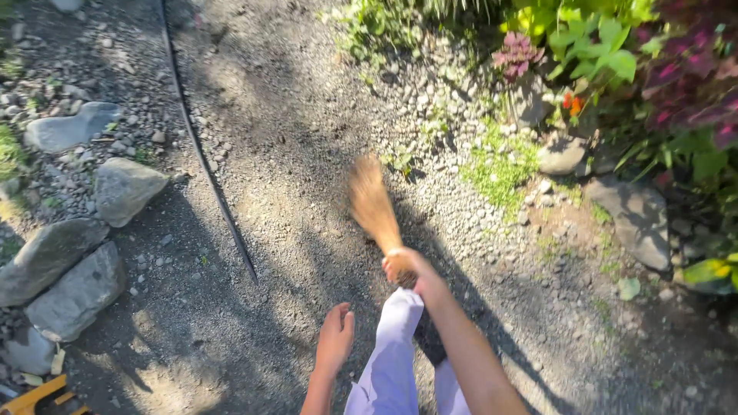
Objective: The recorder uses a broom to sweep leaves and yard debris into a dustpan and then empties the dustpan into a blue collection bin.
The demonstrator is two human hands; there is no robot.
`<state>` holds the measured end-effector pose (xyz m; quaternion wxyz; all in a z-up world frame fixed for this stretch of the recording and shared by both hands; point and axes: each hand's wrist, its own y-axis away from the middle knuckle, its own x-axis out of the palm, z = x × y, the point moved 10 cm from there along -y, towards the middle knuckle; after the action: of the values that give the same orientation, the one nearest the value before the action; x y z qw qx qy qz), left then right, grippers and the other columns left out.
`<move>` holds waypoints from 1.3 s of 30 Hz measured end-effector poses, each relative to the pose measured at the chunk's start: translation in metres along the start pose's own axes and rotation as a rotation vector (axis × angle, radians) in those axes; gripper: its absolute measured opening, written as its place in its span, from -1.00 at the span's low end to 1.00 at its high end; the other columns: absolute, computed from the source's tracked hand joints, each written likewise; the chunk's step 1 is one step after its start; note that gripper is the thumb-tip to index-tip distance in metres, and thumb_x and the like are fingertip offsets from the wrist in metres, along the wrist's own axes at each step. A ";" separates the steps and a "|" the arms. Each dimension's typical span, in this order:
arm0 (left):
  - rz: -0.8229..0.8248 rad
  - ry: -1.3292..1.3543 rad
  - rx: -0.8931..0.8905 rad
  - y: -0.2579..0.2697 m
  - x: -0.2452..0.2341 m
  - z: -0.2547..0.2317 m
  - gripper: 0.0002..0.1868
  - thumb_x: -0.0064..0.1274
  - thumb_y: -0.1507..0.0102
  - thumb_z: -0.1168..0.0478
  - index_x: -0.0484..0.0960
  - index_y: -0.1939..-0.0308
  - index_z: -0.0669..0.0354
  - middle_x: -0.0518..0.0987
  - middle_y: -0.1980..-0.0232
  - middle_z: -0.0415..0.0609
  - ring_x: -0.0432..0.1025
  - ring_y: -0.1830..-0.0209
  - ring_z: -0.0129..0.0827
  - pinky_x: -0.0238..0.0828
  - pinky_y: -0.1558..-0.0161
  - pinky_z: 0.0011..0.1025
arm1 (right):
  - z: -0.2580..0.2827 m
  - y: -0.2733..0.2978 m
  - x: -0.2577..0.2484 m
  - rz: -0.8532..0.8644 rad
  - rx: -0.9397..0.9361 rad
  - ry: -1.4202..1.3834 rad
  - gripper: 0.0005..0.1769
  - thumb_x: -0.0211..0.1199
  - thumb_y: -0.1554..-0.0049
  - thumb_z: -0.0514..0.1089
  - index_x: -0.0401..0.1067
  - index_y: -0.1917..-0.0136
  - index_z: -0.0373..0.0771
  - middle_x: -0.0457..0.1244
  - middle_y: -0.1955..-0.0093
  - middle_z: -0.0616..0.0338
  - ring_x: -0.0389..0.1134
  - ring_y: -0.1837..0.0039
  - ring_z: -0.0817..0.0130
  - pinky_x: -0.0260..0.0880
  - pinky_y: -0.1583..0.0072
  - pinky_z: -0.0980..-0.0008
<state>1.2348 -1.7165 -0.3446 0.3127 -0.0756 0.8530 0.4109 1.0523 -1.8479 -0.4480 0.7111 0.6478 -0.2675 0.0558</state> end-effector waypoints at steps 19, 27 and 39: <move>0.392 -0.447 0.220 -0.074 0.087 -0.184 -0.51 -0.06 -0.33 0.00 0.39 -0.29 0.10 0.45 -0.22 0.09 0.45 -0.13 0.04 0.40 -0.12 -0.07 | 0.050 0.133 -0.111 -0.263 -0.464 -1.000 -0.86 0.20 -0.13 -0.12 0.30 0.15 -0.19 0.20 0.38 0.31 0.26 0.38 0.53 0.43 0.26 0.50; 0.178 -0.348 0.147 -0.131 0.023 -0.244 -0.58 -0.06 -0.32 0.02 0.47 -0.22 0.04 0.31 -0.41 0.12 0.45 -0.18 0.06 0.44 -0.15 -0.12 | 0.173 0.058 0.062 0.149 -0.034 -0.630 -0.74 0.25 -0.14 -0.02 0.32 0.17 -0.25 0.21 0.43 0.28 0.28 0.41 0.48 0.43 0.30 0.47; 0.318 -0.488 -0.021 -0.298 -0.084 -0.288 -0.56 -0.08 -0.32 0.03 0.42 -0.25 0.04 0.19 -0.53 0.10 0.47 -0.17 0.02 0.42 -0.21 -0.12 | 0.351 -0.131 0.162 0.159 -0.130 -0.806 -0.71 0.24 -0.16 -0.07 0.33 0.03 -0.35 0.27 0.37 0.20 0.35 0.38 0.43 0.46 0.31 0.51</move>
<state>1.2807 -2.1371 -0.3551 0.4396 0.1569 0.7494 0.4695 1.1383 -2.2452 -0.4851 0.5824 0.5488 -0.5767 -0.1644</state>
